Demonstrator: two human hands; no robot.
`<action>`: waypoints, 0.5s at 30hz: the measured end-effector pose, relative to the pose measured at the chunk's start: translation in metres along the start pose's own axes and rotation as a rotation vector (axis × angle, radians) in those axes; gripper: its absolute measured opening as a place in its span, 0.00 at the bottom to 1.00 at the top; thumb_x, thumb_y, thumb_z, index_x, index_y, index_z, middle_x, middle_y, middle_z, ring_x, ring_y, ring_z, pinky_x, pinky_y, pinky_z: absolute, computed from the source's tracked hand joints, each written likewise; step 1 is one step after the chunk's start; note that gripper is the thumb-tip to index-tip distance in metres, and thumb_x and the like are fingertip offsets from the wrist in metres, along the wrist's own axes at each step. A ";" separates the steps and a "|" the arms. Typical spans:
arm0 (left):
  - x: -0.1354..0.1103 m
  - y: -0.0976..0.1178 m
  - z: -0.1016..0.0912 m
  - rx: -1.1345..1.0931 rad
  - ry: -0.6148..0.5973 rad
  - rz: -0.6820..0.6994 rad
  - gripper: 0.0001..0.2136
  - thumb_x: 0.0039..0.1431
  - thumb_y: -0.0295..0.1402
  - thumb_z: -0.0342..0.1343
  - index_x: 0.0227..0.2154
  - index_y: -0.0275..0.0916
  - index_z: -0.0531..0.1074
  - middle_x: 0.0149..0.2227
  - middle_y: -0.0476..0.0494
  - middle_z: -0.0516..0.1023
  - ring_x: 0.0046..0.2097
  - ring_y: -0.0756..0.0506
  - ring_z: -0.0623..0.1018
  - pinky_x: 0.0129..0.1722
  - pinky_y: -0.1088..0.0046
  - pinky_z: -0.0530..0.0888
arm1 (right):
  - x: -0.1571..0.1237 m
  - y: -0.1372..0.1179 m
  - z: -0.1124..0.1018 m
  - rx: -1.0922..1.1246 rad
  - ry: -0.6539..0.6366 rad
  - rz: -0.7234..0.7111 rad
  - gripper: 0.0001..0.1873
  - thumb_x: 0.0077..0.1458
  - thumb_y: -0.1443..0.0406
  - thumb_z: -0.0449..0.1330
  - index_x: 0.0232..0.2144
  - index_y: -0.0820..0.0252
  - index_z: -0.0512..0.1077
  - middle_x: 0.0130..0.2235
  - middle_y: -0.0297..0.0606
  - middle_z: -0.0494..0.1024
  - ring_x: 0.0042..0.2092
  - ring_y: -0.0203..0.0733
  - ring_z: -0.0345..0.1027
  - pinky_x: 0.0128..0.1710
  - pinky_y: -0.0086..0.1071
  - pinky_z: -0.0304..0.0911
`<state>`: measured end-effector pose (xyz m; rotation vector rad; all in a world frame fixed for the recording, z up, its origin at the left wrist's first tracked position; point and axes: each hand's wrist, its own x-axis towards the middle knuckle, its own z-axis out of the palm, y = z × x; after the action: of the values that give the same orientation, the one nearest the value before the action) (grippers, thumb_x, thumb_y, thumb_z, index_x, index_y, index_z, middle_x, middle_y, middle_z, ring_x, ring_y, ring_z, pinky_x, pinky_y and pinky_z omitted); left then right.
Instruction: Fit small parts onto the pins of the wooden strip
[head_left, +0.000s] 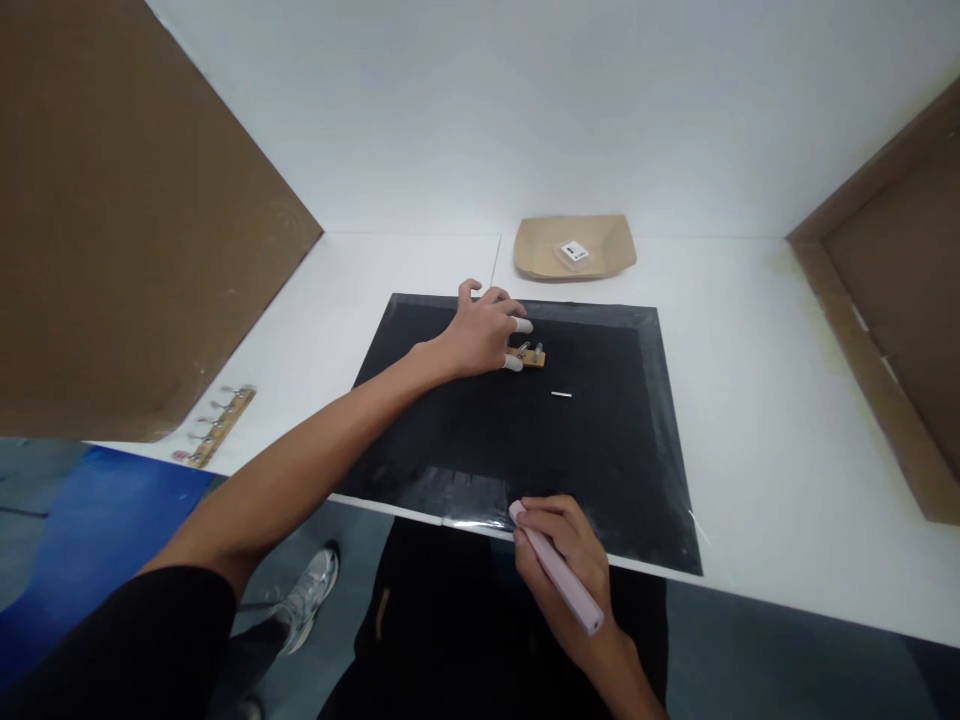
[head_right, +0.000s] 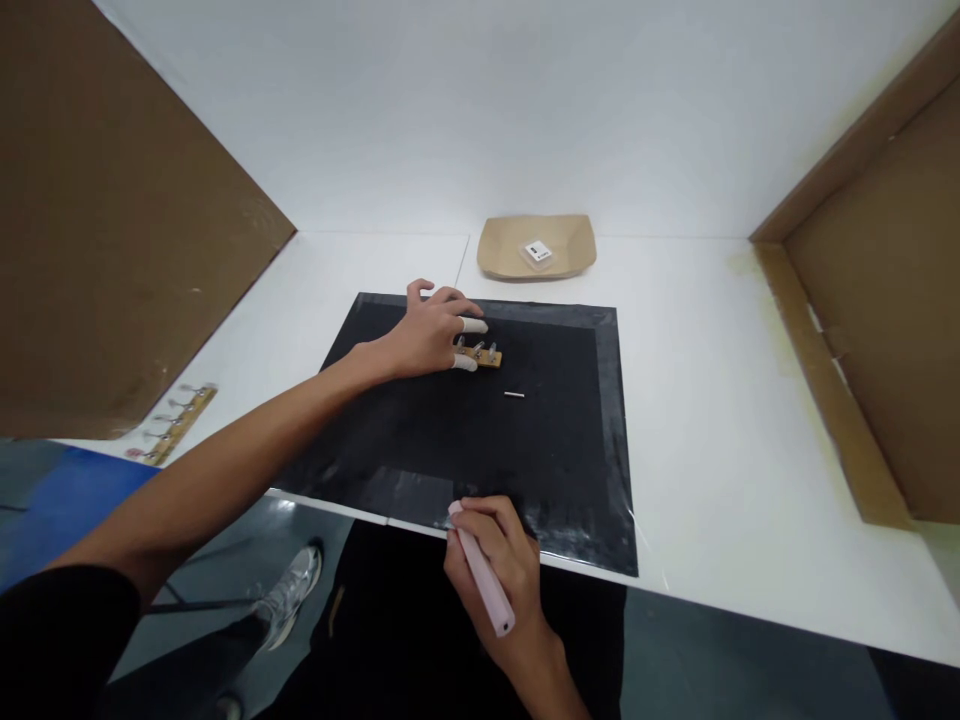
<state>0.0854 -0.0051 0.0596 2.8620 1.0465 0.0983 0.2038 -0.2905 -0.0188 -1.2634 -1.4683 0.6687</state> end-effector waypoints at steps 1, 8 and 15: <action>0.000 0.000 -0.001 -0.006 -0.013 0.004 0.17 0.58 0.36 0.65 0.51 0.51 0.81 0.62 0.42 0.77 0.63 0.32 0.69 0.65 0.42 0.50 | 0.000 0.000 0.000 -0.001 -0.004 0.001 0.15 0.64 0.73 0.61 0.49 0.51 0.74 0.49 0.37 0.75 0.48 0.36 0.77 0.49 0.31 0.74; 0.003 0.002 -0.002 -0.086 -0.066 0.028 0.12 0.61 0.34 0.58 0.45 0.53 0.82 0.61 0.46 0.79 0.64 0.34 0.70 0.63 0.43 0.52 | -0.002 0.005 0.000 -0.014 -0.017 0.002 0.15 0.65 0.73 0.61 0.50 0.52 0.74 0.49 0.38 0.75 0.49 0.36 0.76 0.50 0.31 0.73; 0.008 0.001 -0.003 -0.087 -0.063 0.034 0.07 0.59 0.36 0.62 0.38 0.50 0.83 0.56 0.46 0.83 0.62 0.35 0.71 0.63 0.43 0.50 | -0.003 0.006 0.000 -0.016 -0.014 -0.003 0.15 0.64 0.73 0.61 0.50 0.52 0.74 0.49 0.38 0.75 0.48 0.36 0.76 0.48 0.31 0.73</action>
<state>0.0920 -0.0008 0.0632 2.7858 0.9579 0.0550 0.2058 -0.2914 -0.0252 -1.2703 -1.4896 0.6660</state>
